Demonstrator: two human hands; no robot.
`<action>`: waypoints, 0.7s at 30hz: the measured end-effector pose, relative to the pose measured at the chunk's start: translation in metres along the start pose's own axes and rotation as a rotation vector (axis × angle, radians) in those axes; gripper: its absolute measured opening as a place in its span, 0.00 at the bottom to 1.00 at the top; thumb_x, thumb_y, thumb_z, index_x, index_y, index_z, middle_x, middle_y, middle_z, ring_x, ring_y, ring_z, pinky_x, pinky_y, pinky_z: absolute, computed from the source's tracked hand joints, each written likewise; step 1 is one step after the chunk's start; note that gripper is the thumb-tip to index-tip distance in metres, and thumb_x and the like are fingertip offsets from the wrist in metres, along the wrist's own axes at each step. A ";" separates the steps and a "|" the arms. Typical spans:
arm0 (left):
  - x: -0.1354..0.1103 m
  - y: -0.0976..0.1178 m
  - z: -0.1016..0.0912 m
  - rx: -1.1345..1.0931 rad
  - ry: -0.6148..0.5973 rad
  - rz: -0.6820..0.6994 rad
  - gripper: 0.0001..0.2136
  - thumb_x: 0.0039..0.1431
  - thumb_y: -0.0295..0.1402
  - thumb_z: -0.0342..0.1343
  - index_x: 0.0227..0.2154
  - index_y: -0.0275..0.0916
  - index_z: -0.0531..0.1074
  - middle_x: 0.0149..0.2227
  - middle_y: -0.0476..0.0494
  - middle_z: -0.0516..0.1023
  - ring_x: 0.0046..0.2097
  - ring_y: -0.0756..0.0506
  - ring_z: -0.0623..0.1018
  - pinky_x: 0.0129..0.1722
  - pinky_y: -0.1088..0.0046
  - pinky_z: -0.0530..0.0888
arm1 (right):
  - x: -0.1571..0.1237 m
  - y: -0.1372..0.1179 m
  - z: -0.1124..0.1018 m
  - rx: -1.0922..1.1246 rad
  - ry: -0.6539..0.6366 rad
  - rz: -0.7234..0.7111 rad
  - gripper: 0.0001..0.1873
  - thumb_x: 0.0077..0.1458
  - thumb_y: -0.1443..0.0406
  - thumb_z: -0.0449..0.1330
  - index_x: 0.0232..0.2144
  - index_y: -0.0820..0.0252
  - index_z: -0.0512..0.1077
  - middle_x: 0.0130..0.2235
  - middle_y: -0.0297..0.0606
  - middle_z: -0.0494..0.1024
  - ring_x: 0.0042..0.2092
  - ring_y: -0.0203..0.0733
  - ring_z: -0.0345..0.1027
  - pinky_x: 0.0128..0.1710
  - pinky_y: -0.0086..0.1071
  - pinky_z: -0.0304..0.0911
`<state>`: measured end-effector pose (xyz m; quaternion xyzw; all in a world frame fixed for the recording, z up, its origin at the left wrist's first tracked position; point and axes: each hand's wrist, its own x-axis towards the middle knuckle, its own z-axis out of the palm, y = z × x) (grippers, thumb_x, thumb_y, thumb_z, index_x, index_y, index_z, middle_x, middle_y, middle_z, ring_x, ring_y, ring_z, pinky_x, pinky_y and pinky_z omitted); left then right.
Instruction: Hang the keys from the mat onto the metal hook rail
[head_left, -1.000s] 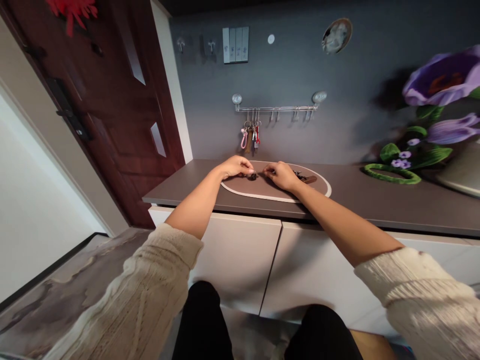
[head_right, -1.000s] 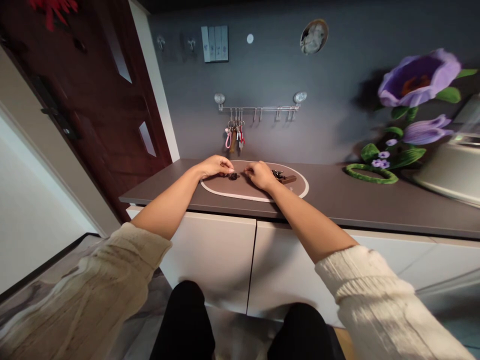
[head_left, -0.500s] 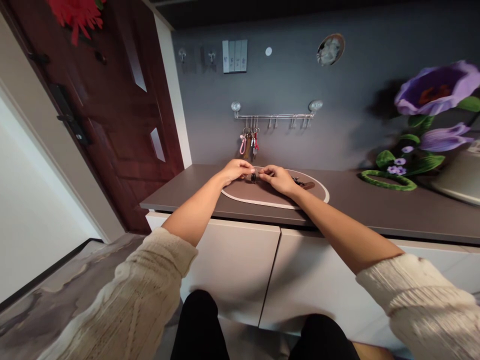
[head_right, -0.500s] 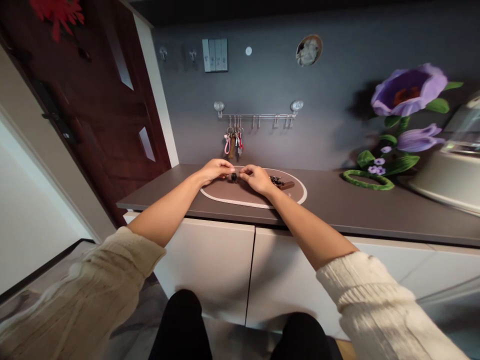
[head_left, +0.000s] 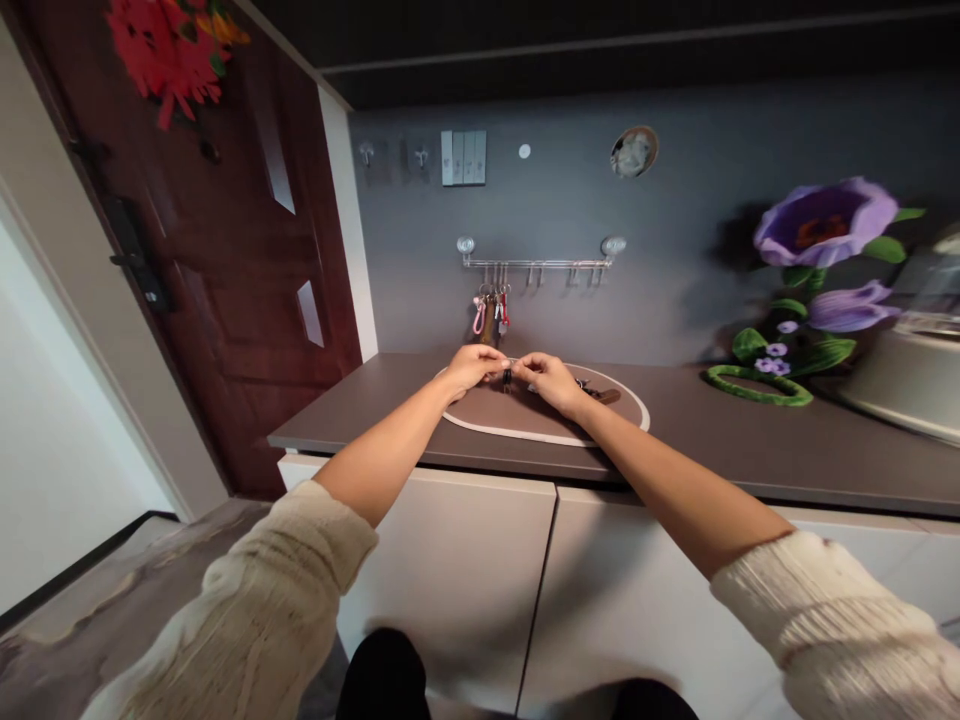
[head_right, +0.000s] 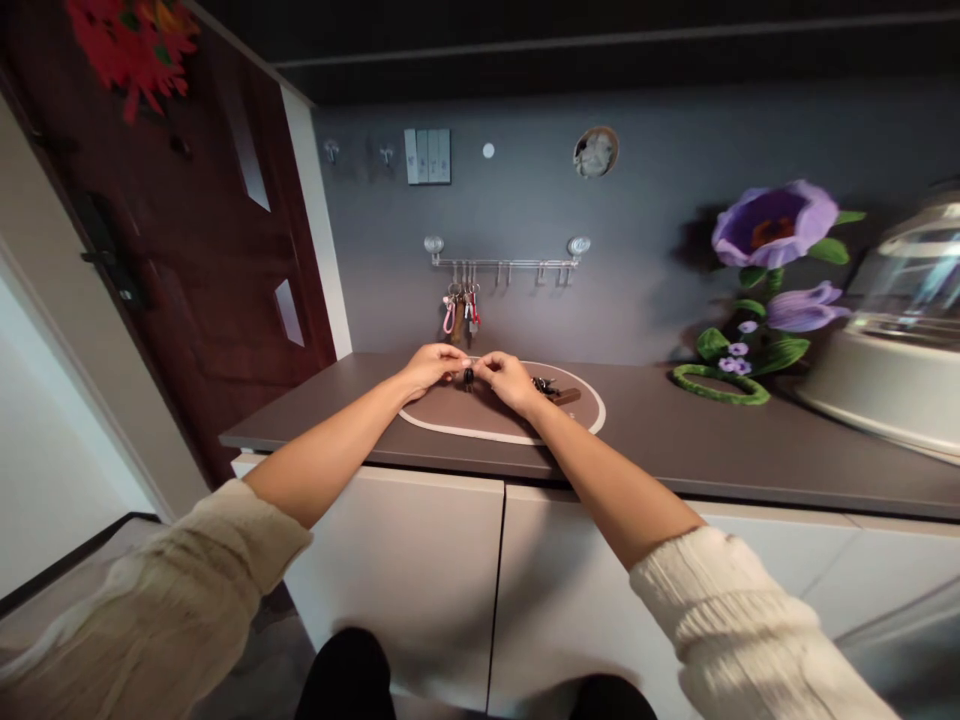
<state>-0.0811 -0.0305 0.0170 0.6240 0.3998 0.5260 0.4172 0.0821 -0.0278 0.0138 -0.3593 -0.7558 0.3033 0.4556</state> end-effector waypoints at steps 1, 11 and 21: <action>0.000 0.000 0.001 -0.002 0.003 0.002 0.15 0.36 0.37 0.64 0.26 0.32 0.71 0.19 0.51 0.68 0.21 0.56 0.64 0.22 0.79 0.59 | 0.000 0.000 0.000 0.010 0.003 0.000 0.13 0.43 0.57 0.58 0.26 0.63 0.69 0.26 0.33 0.72 0.28 0.33 0.62 0.34 0.29 0.59; 0.005 -0.004 0.005 -0.052 -0.010 0.089 0.18 0.35 0.41 0.64 0.29 0.32 0.71 0.21 0.51 0.70 0.22 0.56 0.65 0.24 0.78 0.61 | 0.004 0.000 -0.004 0.057 0.054 -0.028 0.13 0.43 0.56 0.57 0.26 0.61 0.66 0.26 0.31 0.69 0.28 0.33 0.61 0.31 0.28 0.59; 0.015 -0.014 0.008 0.195 0.172 0.243 0.10 0.49 0.38 0.54 0.28 0.35 0.71 0.22 0.50 0.70 0.24 0.52 0.67 0.27 0.77 0.63 | 0.027 0.003 -0.018 -0.013 0.169 -0.107 0.12 0.46 0.56 0.54 0.26 0.60 0.64 0.26 0.31 0.66 0.29 0.33 0.59 0.35 0.30 0.58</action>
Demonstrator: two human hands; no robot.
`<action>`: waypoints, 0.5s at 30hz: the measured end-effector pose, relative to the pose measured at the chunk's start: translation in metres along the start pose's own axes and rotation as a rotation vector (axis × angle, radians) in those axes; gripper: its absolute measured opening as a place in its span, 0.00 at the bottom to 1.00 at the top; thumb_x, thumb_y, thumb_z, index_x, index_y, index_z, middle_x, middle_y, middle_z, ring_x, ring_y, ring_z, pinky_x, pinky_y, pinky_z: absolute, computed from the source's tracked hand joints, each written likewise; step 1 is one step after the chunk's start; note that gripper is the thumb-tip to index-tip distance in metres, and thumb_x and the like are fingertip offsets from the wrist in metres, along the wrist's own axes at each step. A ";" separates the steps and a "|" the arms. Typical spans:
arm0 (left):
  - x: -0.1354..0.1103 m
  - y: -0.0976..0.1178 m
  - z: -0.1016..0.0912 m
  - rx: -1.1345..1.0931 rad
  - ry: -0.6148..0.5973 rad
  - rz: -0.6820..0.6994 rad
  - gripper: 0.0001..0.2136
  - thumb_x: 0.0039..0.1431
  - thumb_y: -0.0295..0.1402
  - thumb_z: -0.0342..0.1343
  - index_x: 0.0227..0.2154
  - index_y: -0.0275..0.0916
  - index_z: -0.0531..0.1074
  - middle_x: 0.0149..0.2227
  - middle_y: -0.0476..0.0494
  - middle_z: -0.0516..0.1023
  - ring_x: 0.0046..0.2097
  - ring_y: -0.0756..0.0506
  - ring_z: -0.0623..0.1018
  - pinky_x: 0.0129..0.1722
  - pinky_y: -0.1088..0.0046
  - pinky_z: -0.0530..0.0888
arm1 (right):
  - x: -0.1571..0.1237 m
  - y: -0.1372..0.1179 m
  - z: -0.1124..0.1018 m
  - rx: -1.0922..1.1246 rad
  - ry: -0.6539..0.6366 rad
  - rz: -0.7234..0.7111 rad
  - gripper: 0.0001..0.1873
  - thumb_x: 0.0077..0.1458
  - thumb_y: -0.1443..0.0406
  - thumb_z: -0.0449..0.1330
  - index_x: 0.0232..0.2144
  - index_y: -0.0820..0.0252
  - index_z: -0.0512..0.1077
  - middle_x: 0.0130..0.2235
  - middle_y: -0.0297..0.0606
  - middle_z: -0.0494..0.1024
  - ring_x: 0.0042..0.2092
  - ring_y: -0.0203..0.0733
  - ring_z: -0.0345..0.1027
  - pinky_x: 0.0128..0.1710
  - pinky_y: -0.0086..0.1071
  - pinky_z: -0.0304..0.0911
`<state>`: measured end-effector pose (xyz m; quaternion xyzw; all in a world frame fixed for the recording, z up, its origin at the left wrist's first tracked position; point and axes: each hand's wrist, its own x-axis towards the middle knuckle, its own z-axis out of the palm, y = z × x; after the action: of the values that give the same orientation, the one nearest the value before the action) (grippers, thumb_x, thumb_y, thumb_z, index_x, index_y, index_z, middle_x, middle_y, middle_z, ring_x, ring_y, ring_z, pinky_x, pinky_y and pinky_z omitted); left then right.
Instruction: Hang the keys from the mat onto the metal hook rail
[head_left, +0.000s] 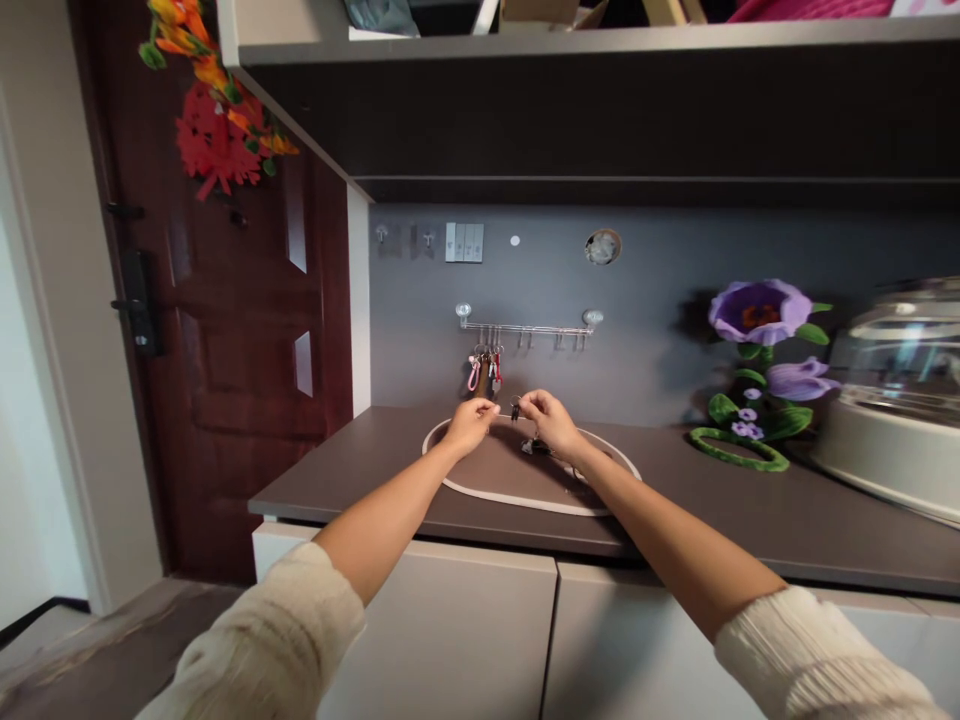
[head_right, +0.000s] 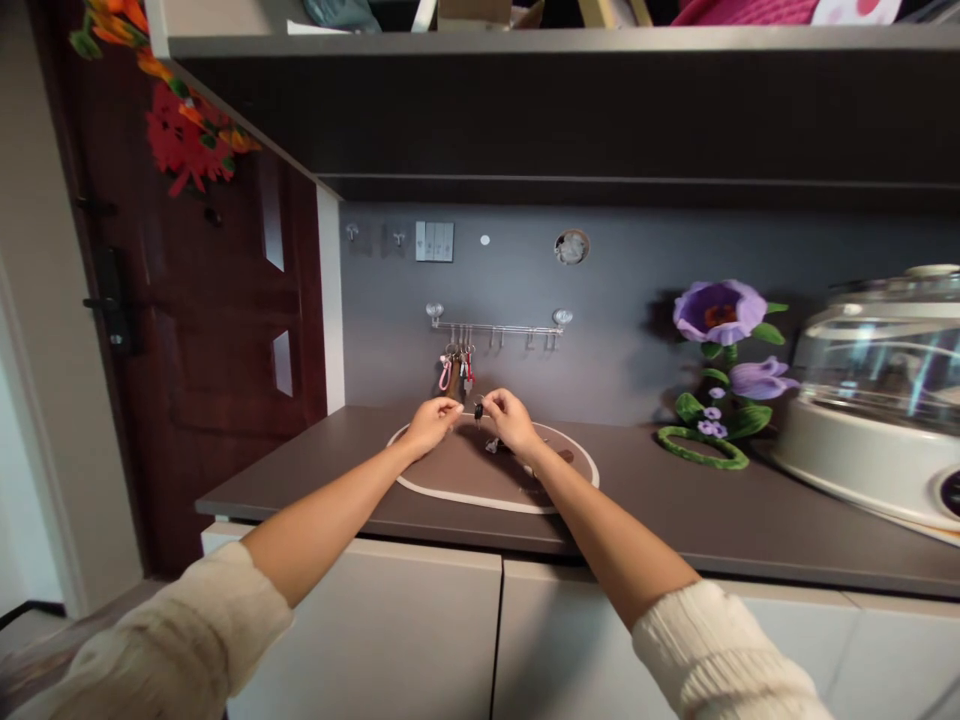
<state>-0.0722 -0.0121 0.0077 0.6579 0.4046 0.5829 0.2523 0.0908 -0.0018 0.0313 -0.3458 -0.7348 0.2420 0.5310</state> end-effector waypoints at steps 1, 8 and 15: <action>0.001 -0.001 0.000 0.057 0.023 0.028 0.09 0.50 0.37 0.53 0.27 0.35 0.71 0.22 0.49 0.71 0.25 0.52 0.68 0.28 0.76 0.64 | 0.004 0.000 -0.001 0.011 0.014 0.010 0.12 0.45 0.56 0.54 0.26 0.60 0.63 0.26 0.31 0.66 0.29 0.33 0.59 0.35 0.30 0.59; 0.002 -0.004 0.001 0.445 0.040 0.195 0.11 0.55 0.34 0.46 0.26 0.37 0.72 0.29 0.45 0.75 0.32 0.49 0.71 0.35 0.74 0.65 | 0.039 -0.010 -0.007 0.135 0.132 0.126 0.10 0.44 0.60 0.55 0.25 0.61 0.63 0.25 0.31 0.67 0.27 0.32 0.61 0.30 0.28 0.60; 0.001 -0.006 0.007 0.569 0.000 0.234 0.12 0.56 0.34 0.45 0.25 0.37 0.72 0.29 0.44 0.75 0.32 0.49 0.71 0.34 0.75 0.65 | 0.082 -0.019 -0.007 0.138 0.290 0.185 0.05 0.46 0.65 0.53 0.24 0.62 0.65 0.26 0.34 0.70 0.26 0.31 0.63 0.26 0.25 0.60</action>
<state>-0.0672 -0.0068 0.0018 0.7443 0.4730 0.4713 -0.0108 0.0764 0.0482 0.0974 -0.4060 -0.5972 0.2874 0.6293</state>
